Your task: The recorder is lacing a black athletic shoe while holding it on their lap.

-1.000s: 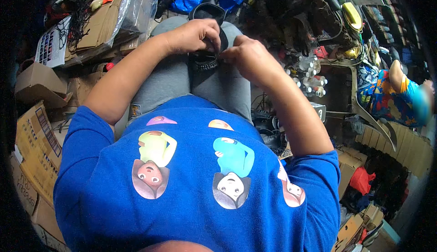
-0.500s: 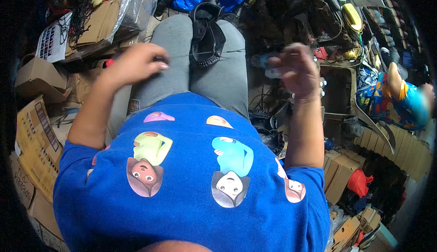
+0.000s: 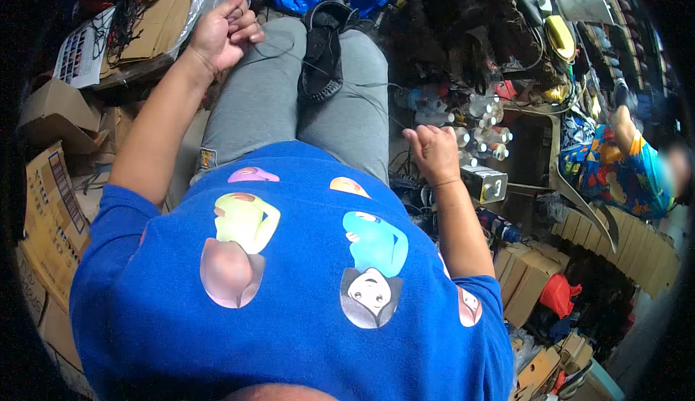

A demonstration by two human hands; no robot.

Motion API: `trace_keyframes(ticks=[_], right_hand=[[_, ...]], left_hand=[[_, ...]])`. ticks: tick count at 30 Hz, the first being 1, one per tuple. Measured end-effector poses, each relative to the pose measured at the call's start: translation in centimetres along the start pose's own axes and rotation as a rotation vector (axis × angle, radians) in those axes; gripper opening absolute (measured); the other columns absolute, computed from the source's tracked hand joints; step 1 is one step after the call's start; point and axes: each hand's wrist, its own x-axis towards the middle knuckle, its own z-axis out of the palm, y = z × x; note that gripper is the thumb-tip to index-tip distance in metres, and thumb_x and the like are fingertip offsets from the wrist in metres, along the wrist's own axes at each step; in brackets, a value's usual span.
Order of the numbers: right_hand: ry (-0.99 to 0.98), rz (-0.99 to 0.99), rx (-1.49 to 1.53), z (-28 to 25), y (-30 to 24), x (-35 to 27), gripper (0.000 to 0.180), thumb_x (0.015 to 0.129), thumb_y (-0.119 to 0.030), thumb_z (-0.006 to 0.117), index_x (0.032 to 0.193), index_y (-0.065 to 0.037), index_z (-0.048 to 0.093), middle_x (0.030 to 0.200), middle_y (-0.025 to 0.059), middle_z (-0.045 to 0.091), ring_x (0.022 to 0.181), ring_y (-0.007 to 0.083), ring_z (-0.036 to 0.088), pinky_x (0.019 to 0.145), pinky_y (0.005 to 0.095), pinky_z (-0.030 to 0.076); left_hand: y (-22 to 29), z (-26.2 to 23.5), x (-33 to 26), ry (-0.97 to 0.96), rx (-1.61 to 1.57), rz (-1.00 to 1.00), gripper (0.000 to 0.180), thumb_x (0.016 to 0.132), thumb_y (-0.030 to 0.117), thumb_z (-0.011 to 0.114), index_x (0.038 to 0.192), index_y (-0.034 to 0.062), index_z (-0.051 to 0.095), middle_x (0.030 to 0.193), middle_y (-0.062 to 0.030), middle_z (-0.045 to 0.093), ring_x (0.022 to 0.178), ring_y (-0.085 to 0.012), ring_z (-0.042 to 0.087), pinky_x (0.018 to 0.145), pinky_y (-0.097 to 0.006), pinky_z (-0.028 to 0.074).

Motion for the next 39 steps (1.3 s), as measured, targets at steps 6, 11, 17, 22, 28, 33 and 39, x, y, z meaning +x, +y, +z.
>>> trace_keyframes(ticks=[6,11,17,22,28,33,39], right_hand=[[0.121,0.601,1.685,0.1,3.2,-1.3,0.046,0.096,-0.047,0.039,0.119,-0.012,0.059,0.085,0.0019,0.056,0.075,0.01,0.049,0.065,0.0232,0.036],[0.304,0.158,0.901,-4.1,1.4,4.1,0.04,0.087,-0.024,0.064,0.125,-0.01,0.057,0.109,0.007,0.054,0.1,0.0169,0.053,0.086,0.0291,0.043],[0.007,-0.263,0.218,-5.8,-7.2,11.9,0.039,0.077,-0.025,0.073,0.111,-0.011,0.063,0.092,0.0109,0.061,0.083,0.0233,0.061,0.073,0.034,0.05],[-0.112,-0.138,0.307,-3.7,-7.3,12.6,0.044,0.077,-0.028,0.075,0.111,-0.006,0.058,0.073,0.0068,0.062,0.066,0.0154,0.058,0.062,0.0312,0.047],[-0.284,0.055,0.679,-2.8,-8.8,11.3,0.044,0.078,-0.03,0.075,0.109,-0.004,0.057,0.074,0.0008,0.06,0.066,0.0062,0.051,0.057,0.0238,0.042],[-0.332,0.076,0.847,-0.7,-9.9,11.4,0.041,0.078,-0.029,0.075,0.101,0.0,0.059,0.076,-0.0002,0.061,0.068,0.0064,0.052,0.061,0.0233,0.043],[-0.263,0.116,0.563,-0.8,-10.6,10.6,0.04,0.078,-0.043,0.07,0.087,-0.004,0.067,0.073,0.0065,0.065,0.07,0.0149,0.062,0.065,0.0311,0.048]], left_hand=[[4.3,-3.9,-1.5,0.226,0.693,0.089,0.032,0.095,0.032,0.049,0.096,0.0026,0.062,0.102,-0.0155,0.066,0.08,-0.0183,0.064,0.08,-0.031,0.05],[4.9,-6.5,1.3,0.182,1.443,0.455,0.037,0.09,0.038,0.058,0.098,0.003,0.068,0.091,-0.0081,0.067,0.071,-0.012,0.059,0.067,-0.026,0.046],[-1.1,4.5,7.7,0.177,2.04,-0.09,0.07,0.067,0.067,0.062,0.095,0.0024,0.069,0.097,-0.0211,0.066,0.091,-0.0338,0.063,0.081,-0.04,0.049],[-2.2,3.0,6.6,0.323,2.018,-0.183,0.055,0.066,0.051,0.069,0.099,0.0072,0.07,0.107,-0.018,0.065,0.098,-0.0323,0.063,0.085,-0.039,0.049],[-1.4,1.6,2.8,0.415,1.818,0.157,0.046,0.067,0.046,0.071,0.083,0.0028,0.07,0.089,-0.0178,0.066,0.083,-0.0311,0.064,0.076,-0.039,0.049],[-1.0,0.2,0.9,0.522,1.743,0.36,0.044,0.07,0.044,0.07,0.085,0.0021,0.067,0.095,-0.015,0.06,0.088,-0.0287,0.06,0.078,-0.037,0.048],[-1.2,-0.3,0.4,0.582,1.72,0.422,0.037,0.073,0.034,0.068,0.092,0.0016,0.066,0.099,-0.0163,0.059,0.093,-0.0307,0.059,0.081,-0.039,0.047]])
